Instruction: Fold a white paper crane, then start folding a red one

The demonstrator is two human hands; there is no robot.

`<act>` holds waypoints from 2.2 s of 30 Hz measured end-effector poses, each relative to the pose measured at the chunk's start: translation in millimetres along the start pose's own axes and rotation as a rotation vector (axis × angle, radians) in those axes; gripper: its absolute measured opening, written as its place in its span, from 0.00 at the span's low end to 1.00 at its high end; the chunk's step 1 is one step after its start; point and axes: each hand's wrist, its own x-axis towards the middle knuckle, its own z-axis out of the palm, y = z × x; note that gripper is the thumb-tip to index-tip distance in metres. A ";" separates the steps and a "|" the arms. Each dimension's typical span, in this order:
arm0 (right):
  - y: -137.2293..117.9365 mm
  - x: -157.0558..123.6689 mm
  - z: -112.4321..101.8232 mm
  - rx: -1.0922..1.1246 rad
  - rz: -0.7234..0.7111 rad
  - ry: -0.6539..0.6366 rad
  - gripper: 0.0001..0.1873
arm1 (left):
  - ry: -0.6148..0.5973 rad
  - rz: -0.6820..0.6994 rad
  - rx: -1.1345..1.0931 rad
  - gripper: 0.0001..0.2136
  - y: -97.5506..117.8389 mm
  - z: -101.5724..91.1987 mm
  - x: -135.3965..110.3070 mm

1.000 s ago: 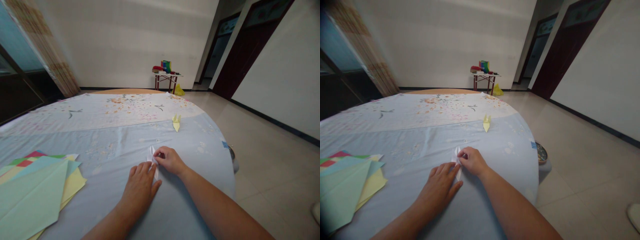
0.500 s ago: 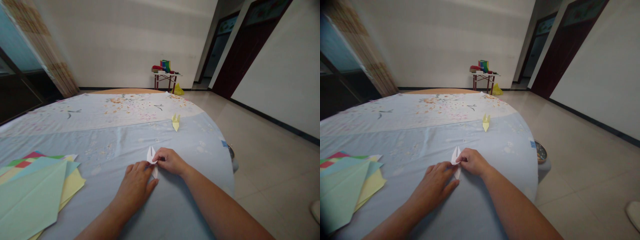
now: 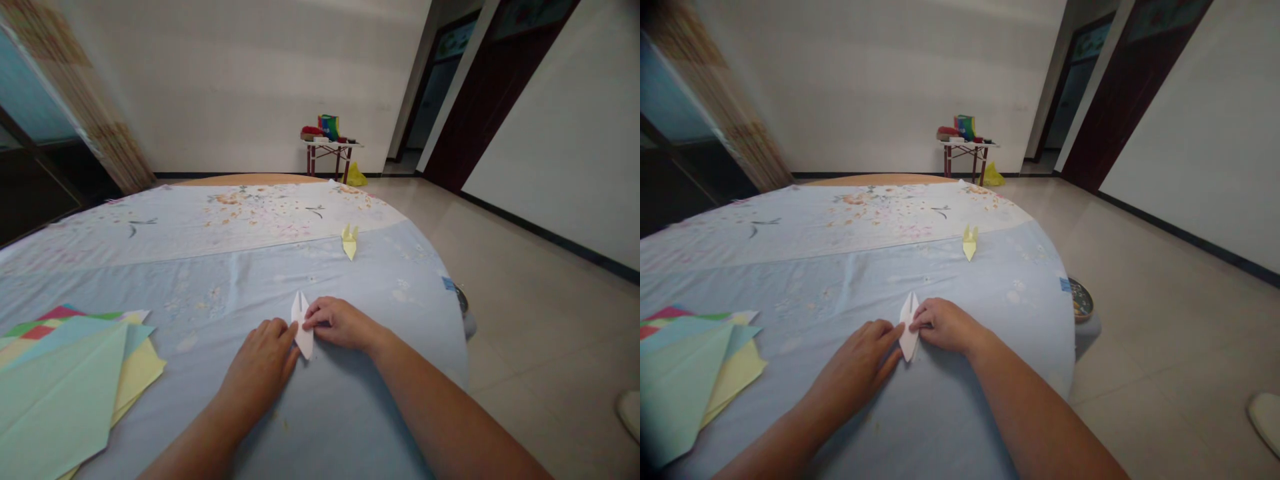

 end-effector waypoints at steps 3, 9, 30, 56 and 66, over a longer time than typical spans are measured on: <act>0.7 0.7 0.0 -0.030 0.008 -0.016 0.12 | -0.023 0.025 0.047 0.17 1.0 -1.1 0.2; 0.9 0.8 -0.3 -0.051 -0.016 -0.023 0.13 | 0.001 0.013 0.070 0.17 5.3 -1.3 -0.7; -4.6 -2.6 -2.0 -0.113 0.308 0.105 0.09 | 0.030 0.014 0.047 0.18 6.4 5.9 -3.3; -1.4 8.1 7.0 -0.199 0.489 0.071 0.10 | 0.077 -0.006 0.136 0.19 20.2 9.9 -9.3; 8.8 12.1 3.8 -0.031 0.524 0.047 0.09 | 0.090 -0.041 0.125 0.19 22.3 10.6 -12.6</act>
